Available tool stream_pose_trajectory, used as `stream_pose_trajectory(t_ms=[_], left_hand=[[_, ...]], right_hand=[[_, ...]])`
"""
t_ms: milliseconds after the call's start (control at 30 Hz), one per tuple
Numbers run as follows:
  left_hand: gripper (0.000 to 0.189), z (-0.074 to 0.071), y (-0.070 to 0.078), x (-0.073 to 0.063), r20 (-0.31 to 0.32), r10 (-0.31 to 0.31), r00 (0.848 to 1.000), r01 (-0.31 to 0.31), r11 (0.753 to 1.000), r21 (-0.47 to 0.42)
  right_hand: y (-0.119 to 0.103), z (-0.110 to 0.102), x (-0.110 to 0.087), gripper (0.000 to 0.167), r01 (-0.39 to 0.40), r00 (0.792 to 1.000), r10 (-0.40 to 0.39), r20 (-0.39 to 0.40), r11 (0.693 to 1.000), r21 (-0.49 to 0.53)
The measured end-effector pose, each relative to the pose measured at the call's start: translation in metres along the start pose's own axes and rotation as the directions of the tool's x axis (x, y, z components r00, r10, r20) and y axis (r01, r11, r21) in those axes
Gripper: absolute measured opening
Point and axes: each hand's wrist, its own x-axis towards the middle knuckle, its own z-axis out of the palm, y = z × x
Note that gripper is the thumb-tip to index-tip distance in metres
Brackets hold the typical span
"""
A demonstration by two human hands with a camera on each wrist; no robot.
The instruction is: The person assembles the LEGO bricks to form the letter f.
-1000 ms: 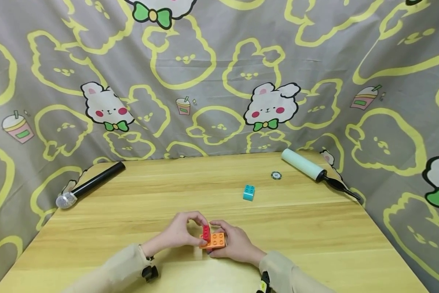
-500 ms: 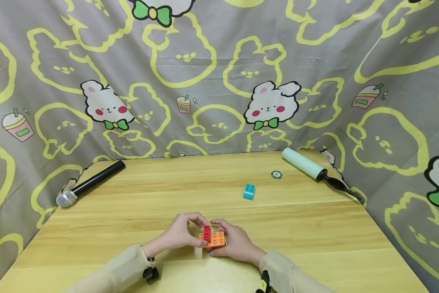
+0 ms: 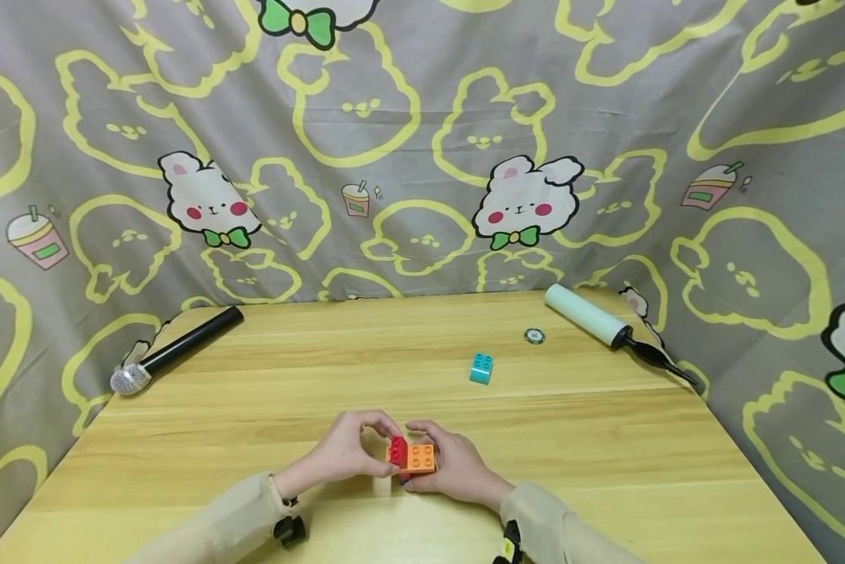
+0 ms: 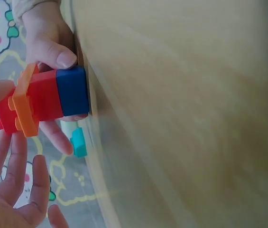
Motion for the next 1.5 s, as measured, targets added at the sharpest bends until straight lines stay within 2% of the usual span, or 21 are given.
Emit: stream_pose_trajectory(t_ms=[167,367,633,1233,1367,1500], left_hand=[[0.034,0.0042,0.0011,0.0005,0.003,0.022,1.000,-0.023,0.999,0.028],[0.034,0.0061,0.0008,0.0020,0.003,0.051,0.999,-0.051,0.999,0.009],[0.033,0.0045,0.0014,0.0011,0.002,0.004,1.000,-0.004,1.000,-0.007],[0.030,0.0003,0.0035,0.0069,0.018,-0.013,1.000,0.013,1.000,0.027],[0.029,0.0010,0.0065,0.0053,0.002,-0.025,1.000,0.025,0.998,0.062],[0.029,0.0027,0.0075,0.0028,-0.025,-0.041,0.999,0.044,0.990,0.135]], right_hand=[[0.0004,0.0002,-0.0013,0.076,-0.003,1.000,0.003,0.006,1.000,0.008],[0.0001,0.0007,-0.0020,0.075,-0.003,1.000,0.003,0.006,1.000,-0.005],[0.0012,-0.0005,-0.0028,0.075,-0.007,1.000,0.007,0.005,1.000,-0.003],[0.0018,-0.0005,-0.0001,0.076,0.005,1.000,-0.005,-0.017,1.000,-0.005],[0.0005,0.0005,-0.0009,0.076,0.010,1.000,-0.011,-0.029,1.000,-0.019],[0.0009,0.0025,-0.0008,0.077,0.014,0.999,-0.014,-0.033,1.000,-0.023]])
